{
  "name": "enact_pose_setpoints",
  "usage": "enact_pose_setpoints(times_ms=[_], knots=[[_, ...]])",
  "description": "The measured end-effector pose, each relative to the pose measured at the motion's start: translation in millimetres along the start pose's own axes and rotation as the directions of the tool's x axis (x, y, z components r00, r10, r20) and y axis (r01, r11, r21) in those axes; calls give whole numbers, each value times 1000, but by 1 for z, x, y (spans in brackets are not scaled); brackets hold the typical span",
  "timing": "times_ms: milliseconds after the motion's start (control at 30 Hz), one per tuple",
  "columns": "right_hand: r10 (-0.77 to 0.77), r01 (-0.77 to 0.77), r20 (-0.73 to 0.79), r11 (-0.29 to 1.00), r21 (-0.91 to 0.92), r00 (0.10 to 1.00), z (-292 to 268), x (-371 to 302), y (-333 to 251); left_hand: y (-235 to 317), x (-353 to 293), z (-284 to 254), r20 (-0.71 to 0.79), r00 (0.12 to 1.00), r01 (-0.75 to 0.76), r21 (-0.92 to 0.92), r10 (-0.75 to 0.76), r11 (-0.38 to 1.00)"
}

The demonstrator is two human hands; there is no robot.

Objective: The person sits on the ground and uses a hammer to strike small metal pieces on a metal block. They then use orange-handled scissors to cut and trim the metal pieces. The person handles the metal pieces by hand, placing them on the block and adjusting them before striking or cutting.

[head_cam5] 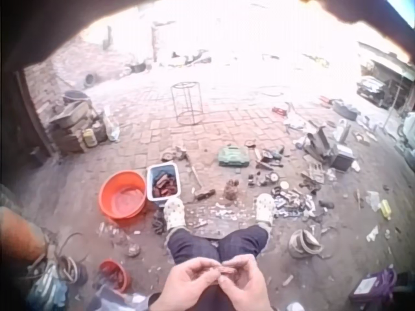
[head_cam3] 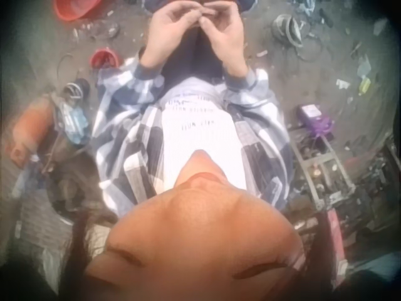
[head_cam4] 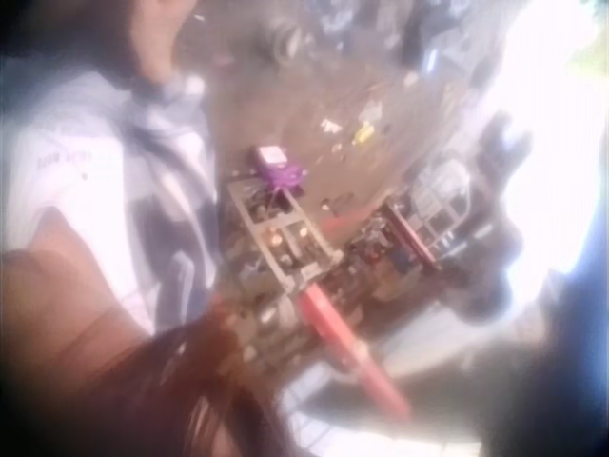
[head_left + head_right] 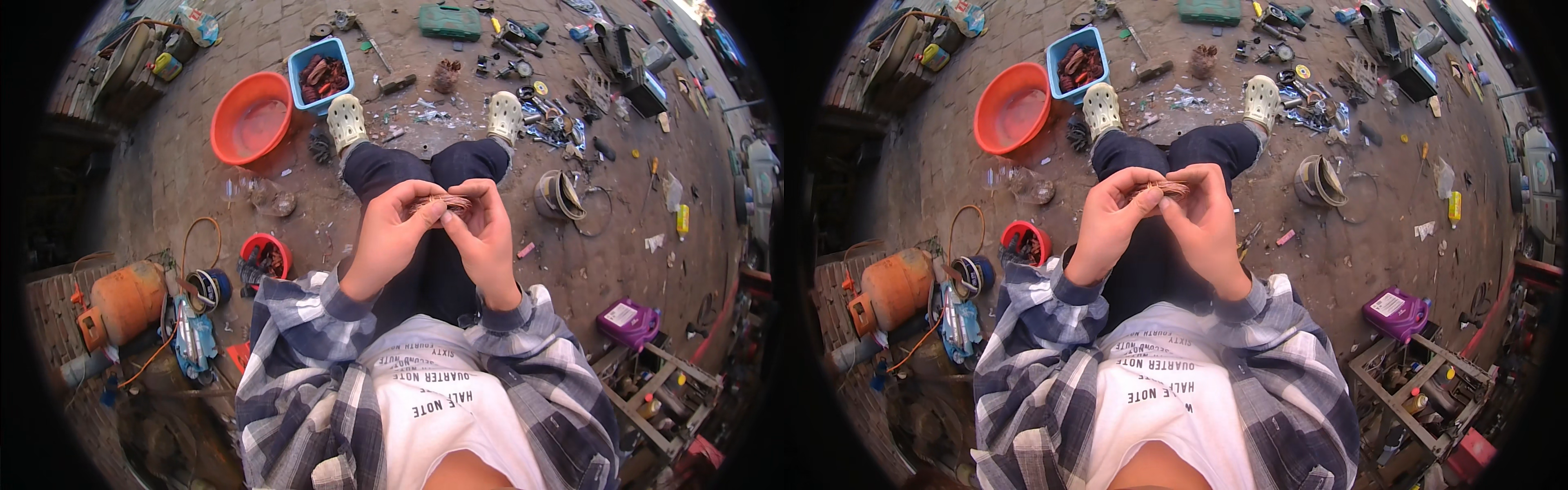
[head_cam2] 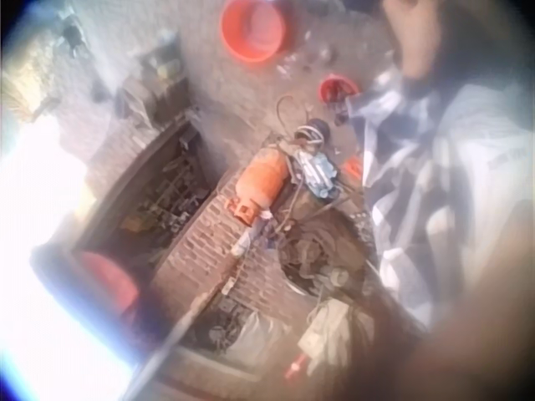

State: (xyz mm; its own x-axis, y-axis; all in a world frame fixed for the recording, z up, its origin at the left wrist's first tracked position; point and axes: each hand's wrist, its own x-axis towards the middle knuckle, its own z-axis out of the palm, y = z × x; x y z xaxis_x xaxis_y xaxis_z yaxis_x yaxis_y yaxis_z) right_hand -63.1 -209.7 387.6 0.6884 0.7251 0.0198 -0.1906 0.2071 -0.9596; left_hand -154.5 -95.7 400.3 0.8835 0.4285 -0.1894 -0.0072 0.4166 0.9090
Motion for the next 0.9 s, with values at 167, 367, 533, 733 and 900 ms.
enact_pose_setpoints(times_ms=[167, 367, 533, 733, 900], knots=[[-29, 28, -7, 996, -79, 1000, -2, 4, 7, -7, 5, 2, -20, 999, 41, -157, -44, 987], [33, -33, 4, 999, 43, 999, -9, 10, -5, -3, 8, 2, 110, 990, 130, -413, -93, 901], [92, -94, 17, 990, 110, 996, -10, 7, -8, 0, 4, 4, 83, 995, 77, -344, -51, 936], [92, -96, 37, 988, 124, 995, -5, 9, -12, -1, 5, 3, 39, 999, 22, -332, -9, 943], [105, -105, 11, 989, 106, 994, -4, 13, -6, 1, 9, 1, 41, 999, 37, -335, -24, 942]])
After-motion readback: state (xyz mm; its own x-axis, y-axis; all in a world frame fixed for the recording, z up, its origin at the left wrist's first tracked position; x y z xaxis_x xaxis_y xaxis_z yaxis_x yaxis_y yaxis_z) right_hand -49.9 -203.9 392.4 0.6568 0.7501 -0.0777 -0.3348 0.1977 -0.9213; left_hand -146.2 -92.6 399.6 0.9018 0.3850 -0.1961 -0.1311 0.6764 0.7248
